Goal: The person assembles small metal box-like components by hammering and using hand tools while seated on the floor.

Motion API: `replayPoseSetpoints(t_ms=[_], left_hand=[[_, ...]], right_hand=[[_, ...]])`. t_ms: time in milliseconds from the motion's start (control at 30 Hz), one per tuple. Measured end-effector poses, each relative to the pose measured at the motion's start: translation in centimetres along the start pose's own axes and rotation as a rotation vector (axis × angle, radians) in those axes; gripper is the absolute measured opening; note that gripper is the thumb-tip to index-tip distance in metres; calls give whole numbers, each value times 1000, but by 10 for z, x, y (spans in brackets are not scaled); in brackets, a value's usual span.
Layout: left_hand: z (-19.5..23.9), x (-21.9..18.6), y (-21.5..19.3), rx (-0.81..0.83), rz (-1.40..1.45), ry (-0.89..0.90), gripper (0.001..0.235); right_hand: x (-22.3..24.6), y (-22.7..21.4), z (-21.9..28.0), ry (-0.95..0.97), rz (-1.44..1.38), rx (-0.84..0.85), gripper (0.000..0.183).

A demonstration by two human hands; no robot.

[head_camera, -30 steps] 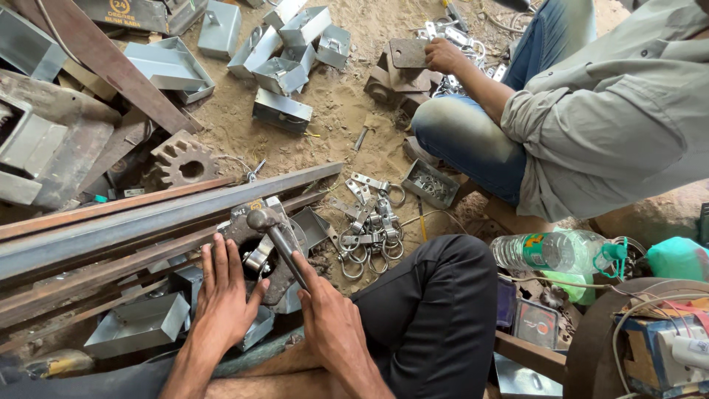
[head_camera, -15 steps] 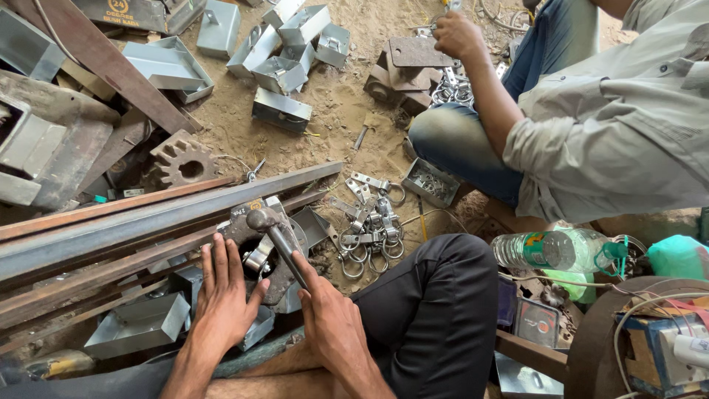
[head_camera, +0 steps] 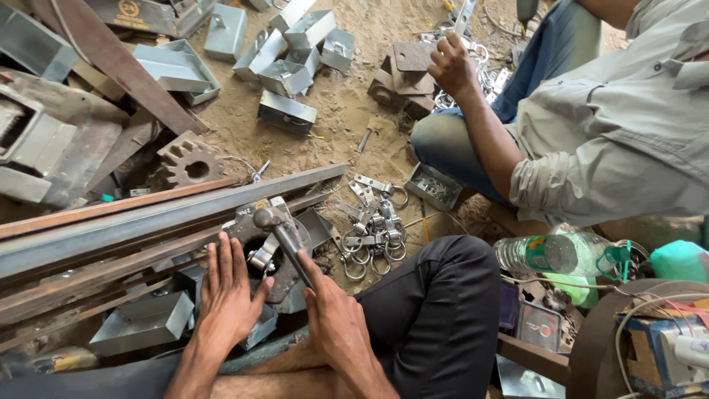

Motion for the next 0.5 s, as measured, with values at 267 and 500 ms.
replayPoseSetpoints(t_ms=[267, 500], left_hand=[[4, -9, 4, -139, -19, 23, 100], [12, -14, -10, -102, 168, 40, 105]], right_hand=[[-9, 7, -2, -126, -101, -120, 59], [-11, 8, 2, -378, -123, -291, 49]])
Point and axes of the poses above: each hand's wrist, its own z-axis away from the middle knuckle, its own y-axis out of the palm, x = y × z, the point moved 1 cm from there along -z, towards the middle knuckle, and after that the axes turned 11 degrees about x, right-handed, at the moved point
